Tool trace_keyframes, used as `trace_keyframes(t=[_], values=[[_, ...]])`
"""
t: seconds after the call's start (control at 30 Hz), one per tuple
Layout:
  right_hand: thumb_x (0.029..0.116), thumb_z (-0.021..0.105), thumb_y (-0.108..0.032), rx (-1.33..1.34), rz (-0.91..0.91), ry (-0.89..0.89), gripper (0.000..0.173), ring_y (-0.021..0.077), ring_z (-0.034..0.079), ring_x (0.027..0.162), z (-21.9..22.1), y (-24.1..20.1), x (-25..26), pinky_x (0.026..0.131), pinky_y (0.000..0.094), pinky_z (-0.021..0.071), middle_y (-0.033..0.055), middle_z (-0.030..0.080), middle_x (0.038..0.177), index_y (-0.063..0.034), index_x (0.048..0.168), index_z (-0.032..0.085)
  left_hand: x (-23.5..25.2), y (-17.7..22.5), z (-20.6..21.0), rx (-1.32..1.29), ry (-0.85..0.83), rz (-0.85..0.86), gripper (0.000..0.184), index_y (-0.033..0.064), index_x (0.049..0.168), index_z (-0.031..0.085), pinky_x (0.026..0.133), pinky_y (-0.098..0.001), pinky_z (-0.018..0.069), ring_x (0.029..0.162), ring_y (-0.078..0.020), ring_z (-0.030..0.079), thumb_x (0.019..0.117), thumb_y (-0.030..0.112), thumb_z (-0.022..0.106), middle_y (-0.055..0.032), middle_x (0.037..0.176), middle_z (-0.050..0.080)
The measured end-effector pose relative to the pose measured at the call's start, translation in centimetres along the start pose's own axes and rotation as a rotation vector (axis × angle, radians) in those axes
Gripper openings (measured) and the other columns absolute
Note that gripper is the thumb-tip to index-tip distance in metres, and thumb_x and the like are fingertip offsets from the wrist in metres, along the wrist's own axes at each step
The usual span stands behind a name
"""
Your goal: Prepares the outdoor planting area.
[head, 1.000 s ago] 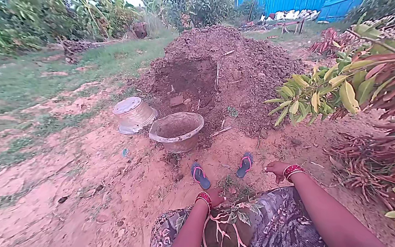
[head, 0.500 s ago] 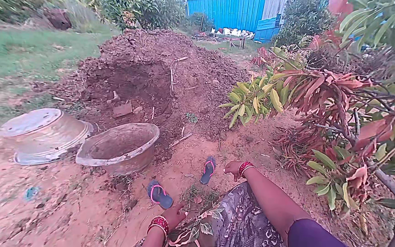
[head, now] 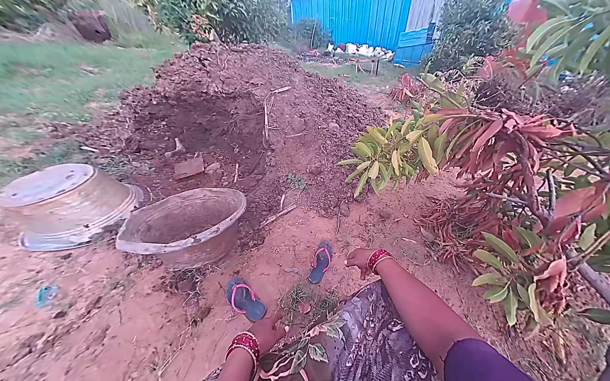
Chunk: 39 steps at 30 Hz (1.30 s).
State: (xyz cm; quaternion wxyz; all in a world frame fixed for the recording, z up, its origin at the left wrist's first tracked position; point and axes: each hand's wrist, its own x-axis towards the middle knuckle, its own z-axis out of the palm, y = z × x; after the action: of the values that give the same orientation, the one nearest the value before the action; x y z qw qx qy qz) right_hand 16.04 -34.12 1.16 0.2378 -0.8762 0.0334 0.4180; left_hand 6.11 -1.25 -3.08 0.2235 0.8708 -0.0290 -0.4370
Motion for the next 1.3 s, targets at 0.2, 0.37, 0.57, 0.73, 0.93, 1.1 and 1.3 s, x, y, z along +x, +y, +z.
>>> trace_keyframes(t=[0.2, 0.37, 0.57, 0.73, 0.93, 1.1, 1.3], values=[[0.1126, 0.041, -0.041, 0.013, 0.006, -0.004, 0.049, 0.0227, 0.058, 0.078, 0.0, -0.2, -0.2, 0.073, 0.0413, 0.0504, 0.0194, 0.060, 0.113, -0.0045, 0.143, 0.051, 0.0, 0.0, 0.0, 0.002, 0.005, 0.001, 0.060, 0.0054, 0.160, 0.037, 0.120, -0.0564, 0.0356, 0.139, -0.0417, 0.054, 0.1105, 0.036, 0.051, -0.0269, 0.146, 0.058], [0.1125, 0.041, -0.041, -0.001, 0.000, 0.005, 0.048, 0.0224, 0.058, 0.077, -0.1, -0.4, -0.3, 0.073, 0.0411, 0.0509, 0.0183, 0.060, 0.109, -0.0041, 0.141, 0.052, -0.1, 0.0, -0.1, 0.011, 0.003, 0.000, 0.060, 0.0059, 0.161, 0.036, 0.120, -0.0558, 0.0350, 0.140, -0.0410, 0.053, 0.1109, 0.036, 0.050, -0.0264, 0.147, 0.057], [0.1120, 0.042, -0.042, 0.025, -0.004, 0.017, 0.049, 0.0211, 0.057, 0.072, -0.1, 0.1, -0.2, 0.070, 0.0396, 0.0510, 0.0172, 0.061, 0.103, -0.0057, 0.143, 0.052, 0.0, 0.0, 0.0, -0.004, 0.001, -0.005, 0.061, 0.0059, 0.160, 0.038, 0.121, -0.0564, 0.0348, 0.140, -0.0397, 0.053, 0.1102, 0.037, 0.051, -0.0250, 0.147, 0.057], [0.1117, 0.044, -0.042, 0.022, -0.003, 0.013, 0.048, 0.0209, 0.058, 0.070, 0.0, -0.1, 0.4, 0.069, 0.0388, 0.0515, 0.0170, 0.061, 0.101, -0.0051, 0.141, 0.054, 0.0, -0.5, 0.3, -0.011, 0.011, -0.017, 0.060, 0.0064, 0.160, 0.038, 0.120, -0.0566, 0.0355, 0.140, -0.0397, 0.053, 0.1100, 0.037, 0.051, -0.0247, 0.147, 0.058], [0.1122, 0.044, -0.038, 0.054, -0.027, -0.012, 0.044, 0.0205, 0.057, 0.071, -0.2, 0.0, 0.9, 0.068, 0.0390, 0.0512, 0.0179, 0.062, 0.109, -0.0060, 0.141, 0.054, -0.7, -0.4, 0.3, -0.008, 0.009, -0.034, 0.061, 0.0060, 0.161, 0.037, 0.121, -0.0566, 0.0347, 0.141, -0.0402, 0.052, 0.1102, 0.037, 0.051, -0.0267, 0.149, 0.055], [0.1124, 0.043, -0.039, 0.075, -0.026, -0.013, 0.045, 0.0197, 0.058, 0.071, -0.6, 0.4, 0.8, 0.068, 0.0383, 0.0517, 0.0170, 0.062, 0.109, -0.0071, 0.142, 0.054, -0.3, -0.4, 0.6, -0.022, 0.000, -0.062, 0.061, 0.0063, 0.161, 0.037, 0.121, -0.0563, 0.0350, 0.141, -0.0392, 0.052, 0.1096, 0.037, 0.052, -0.0255, 0.149, 0.056], [0.1122, 0.043, -0.041, 0.089, -0.033, -0.004, 0.046, 0.0193, 0.058, 0.069, -0.9, 0.8, 0.7, 0.068, 0.0375, 0.0519, 0.0160, 0.062, 0.104, -0.0066, 0.141, 0.055, 0.3, -0.4, 0.8, 0.006, -0.018, -0.073, 0.061, 0.0064, 0.161, 0.037, 0.122, -0.0562, 0.0340, 0.143, -0.0388, 0.051, 0.1098, 0.037, 0.051, -0.0251, 0.150, 0.055]])
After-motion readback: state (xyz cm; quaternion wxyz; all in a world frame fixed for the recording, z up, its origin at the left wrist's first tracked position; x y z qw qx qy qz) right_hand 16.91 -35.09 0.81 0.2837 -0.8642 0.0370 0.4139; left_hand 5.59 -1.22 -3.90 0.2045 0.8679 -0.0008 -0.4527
